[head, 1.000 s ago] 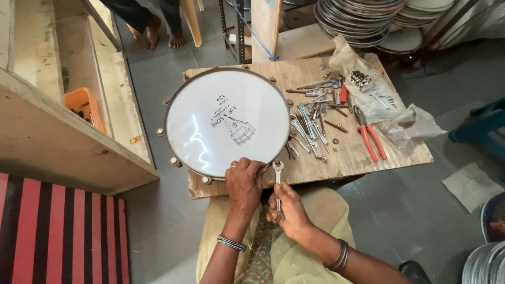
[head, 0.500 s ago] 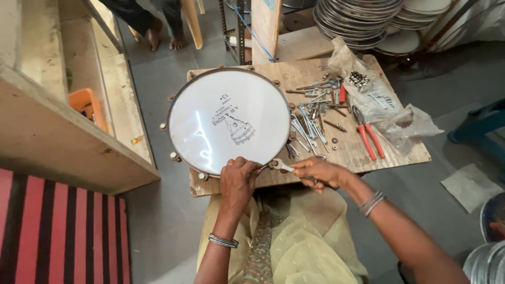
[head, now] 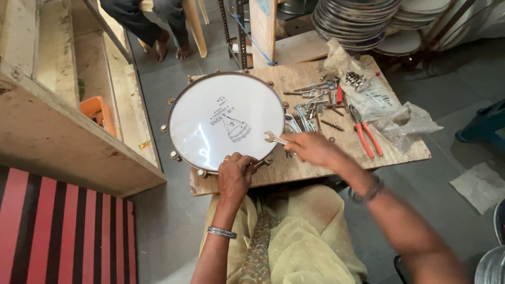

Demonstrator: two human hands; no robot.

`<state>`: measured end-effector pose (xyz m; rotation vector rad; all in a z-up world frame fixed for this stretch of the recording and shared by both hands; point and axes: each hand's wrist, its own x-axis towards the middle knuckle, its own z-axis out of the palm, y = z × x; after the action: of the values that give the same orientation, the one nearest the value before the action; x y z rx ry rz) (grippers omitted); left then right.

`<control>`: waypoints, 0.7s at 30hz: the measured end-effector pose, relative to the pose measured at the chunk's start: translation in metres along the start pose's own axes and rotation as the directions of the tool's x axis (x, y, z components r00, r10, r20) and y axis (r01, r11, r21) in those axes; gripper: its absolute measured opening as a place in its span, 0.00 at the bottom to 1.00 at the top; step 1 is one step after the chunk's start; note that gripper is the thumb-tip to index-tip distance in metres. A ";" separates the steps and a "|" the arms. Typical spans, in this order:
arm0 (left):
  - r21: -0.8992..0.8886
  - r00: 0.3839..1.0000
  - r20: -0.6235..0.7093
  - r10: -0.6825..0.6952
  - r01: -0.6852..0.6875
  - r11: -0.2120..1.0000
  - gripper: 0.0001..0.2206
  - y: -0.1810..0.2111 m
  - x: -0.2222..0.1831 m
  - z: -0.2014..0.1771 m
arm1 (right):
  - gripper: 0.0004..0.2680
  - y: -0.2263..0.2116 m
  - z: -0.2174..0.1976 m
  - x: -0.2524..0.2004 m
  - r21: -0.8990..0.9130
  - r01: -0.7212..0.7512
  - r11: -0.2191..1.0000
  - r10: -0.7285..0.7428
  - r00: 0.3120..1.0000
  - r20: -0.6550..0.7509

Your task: The person uses a wrench to tighten bolts around the edge of a drum, moving systematically around the instrument on a workbench.

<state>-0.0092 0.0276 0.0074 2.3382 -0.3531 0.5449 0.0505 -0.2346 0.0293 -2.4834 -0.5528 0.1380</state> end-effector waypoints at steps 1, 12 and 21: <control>0.005 1.000 -0.024 0.008 -0.008 1.000 0.04 0.000 0.000 0.000 | 0.13 -0.005 0.007 -0.011 0.324 -0.352 0.878 0.327 0.936 0.131; 0.000 0.999 -0.045 -0.019 0.019 1.000 0.04 0.005 -0.002 0.003 | 0.12 -0.035 0.123 -0.079 0.897 -0.390 0.208 0.483 0.838 0.252; -0.019 0.997 -0.080 -0.012 0.010 1.000 0.04 0.009 -0.003 0.003 | 0.12 -0.050 0.160 -0.068 0.980 -0.187 -0.071 0.473 0.858 0.199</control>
<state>-0.0143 0.0190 0.0096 2.2916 -0.3069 0.6252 -0.0638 -0.1418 -0.0755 -1.0165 0.3264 0.3225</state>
